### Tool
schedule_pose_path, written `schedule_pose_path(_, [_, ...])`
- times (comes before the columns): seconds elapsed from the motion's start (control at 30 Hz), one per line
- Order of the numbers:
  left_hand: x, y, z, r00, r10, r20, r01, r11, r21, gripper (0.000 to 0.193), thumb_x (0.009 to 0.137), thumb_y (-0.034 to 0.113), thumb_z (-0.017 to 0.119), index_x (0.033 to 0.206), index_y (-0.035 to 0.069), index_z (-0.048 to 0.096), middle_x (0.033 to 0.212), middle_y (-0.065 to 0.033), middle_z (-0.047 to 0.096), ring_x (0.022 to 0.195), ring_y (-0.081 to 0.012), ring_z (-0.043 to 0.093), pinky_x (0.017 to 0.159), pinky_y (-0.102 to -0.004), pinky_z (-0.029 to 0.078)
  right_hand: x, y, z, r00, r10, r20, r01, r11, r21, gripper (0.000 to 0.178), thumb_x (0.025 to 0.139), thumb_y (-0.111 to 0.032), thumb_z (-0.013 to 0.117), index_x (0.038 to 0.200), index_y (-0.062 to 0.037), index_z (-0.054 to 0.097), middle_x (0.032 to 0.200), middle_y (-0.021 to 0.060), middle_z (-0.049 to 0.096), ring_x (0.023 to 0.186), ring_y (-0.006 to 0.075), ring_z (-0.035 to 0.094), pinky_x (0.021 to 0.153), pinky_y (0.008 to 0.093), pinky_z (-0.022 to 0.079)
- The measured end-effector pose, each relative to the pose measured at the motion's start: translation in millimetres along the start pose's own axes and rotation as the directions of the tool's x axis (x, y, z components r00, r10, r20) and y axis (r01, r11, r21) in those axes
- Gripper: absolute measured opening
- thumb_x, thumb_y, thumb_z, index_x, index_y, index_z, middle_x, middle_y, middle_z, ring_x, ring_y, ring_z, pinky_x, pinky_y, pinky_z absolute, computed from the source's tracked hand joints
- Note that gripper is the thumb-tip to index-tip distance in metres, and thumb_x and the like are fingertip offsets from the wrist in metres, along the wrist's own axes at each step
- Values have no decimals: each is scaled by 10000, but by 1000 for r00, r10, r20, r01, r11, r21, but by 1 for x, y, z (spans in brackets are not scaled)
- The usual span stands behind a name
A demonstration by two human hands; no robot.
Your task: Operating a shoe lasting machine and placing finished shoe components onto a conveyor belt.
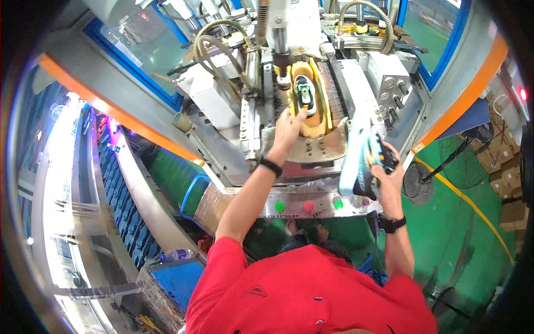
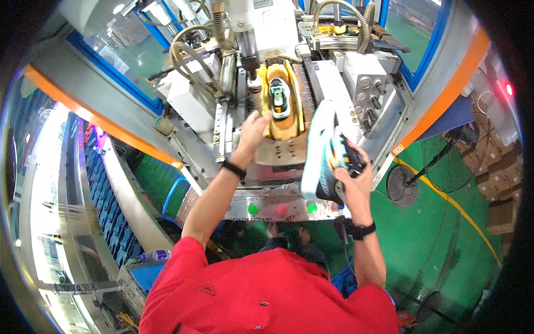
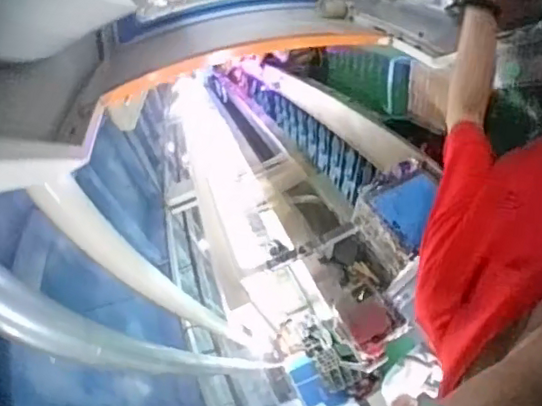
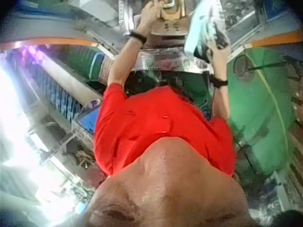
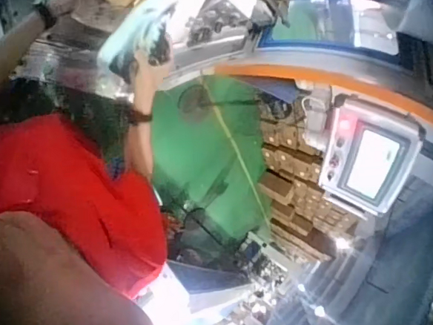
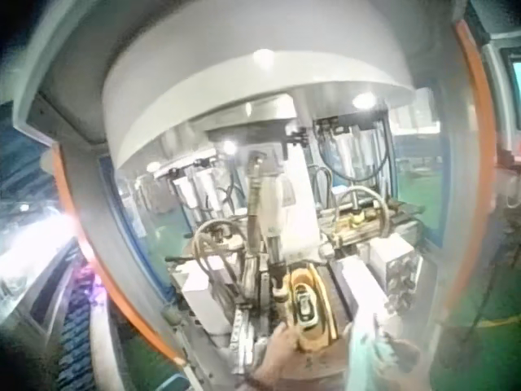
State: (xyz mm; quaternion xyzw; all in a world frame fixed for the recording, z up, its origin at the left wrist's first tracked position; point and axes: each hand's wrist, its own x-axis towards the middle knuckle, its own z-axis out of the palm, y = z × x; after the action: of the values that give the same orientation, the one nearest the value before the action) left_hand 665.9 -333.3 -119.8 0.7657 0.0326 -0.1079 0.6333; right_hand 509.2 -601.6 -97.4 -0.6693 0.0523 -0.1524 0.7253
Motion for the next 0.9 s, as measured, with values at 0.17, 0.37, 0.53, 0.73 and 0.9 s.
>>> schedule_pose_path(0.17, [133, -39, 13, 904, 92, -418, 52, 946, 321, 827, 742, 362, 775, 1331, -104, 429, 1278, -298, 562, 1191, -366, 568, 993, -410, 448, -4, -15, -29, 971, -27, -236, 31, 999, 14, 594, 751, -95, 692, 1304, 11, 503, 1136, 68, 582, 1004, 153, 566, 911, 285, 458])
schedule_pose_path(0.37, [203, -64, 7, 918, -66, -392, 259, 848, 463, 776, 769, 220, 717, 1361, -105, 335, 1268, -311, 554, 1152, -403, 578, 986, -447, 461, 13, -22, -37, 925, -61, -376, 2, 988, -156, 621, 713, -110, 705, 1291, 22, 518, 1151, 82, 584, 1017, 159, 566, 926, 296, 451])
schedule_pose_path(0.53, [182, -65, -35, 959, -231, -166, 139, 890, -434, 250, 795, 31, 707, 1030, -20, 638, 960, -132, 699, 809, -261, 706, 730, -439, 587, 112, -30, -3, 967, -128, -220, 14, 890, -455, 522, 750, -94, 709, 1234, 29, 557, 1085, 78, 626, 953, 155, 588, 883, 288, 478])
schedule_pose_path(0.73, [-20, -7, -79, 962, -232, 141, 269, 730, -628, 230, 911, 221, 650, 1077, 63, 669, 955, -43, 714, 781, -138, 678, 617, -341, 553, 270, -9, 115, 984, 81, 157, 85, 567, -820, 622, 681, -364, 734, 1068, 94, 567, 1024, 253, 636, 939, 316, 632, 801, 369, 495])
schedule_pose_path(0.9, [-163, -21, -129, 951, -306, 31, 249, 707, -662, 417, 883, 82, 668, 1256, -53, 541, 1152, -88, 632, 1001, -146, 620, 879, -306, 510, 301, 70, 242, 913, 335, 233, 96, 380, -920, 560, 696, -350, 726, 1070, 61, 658, 1059, 231, 686, 995, 330, 678, 866, 388, 532])
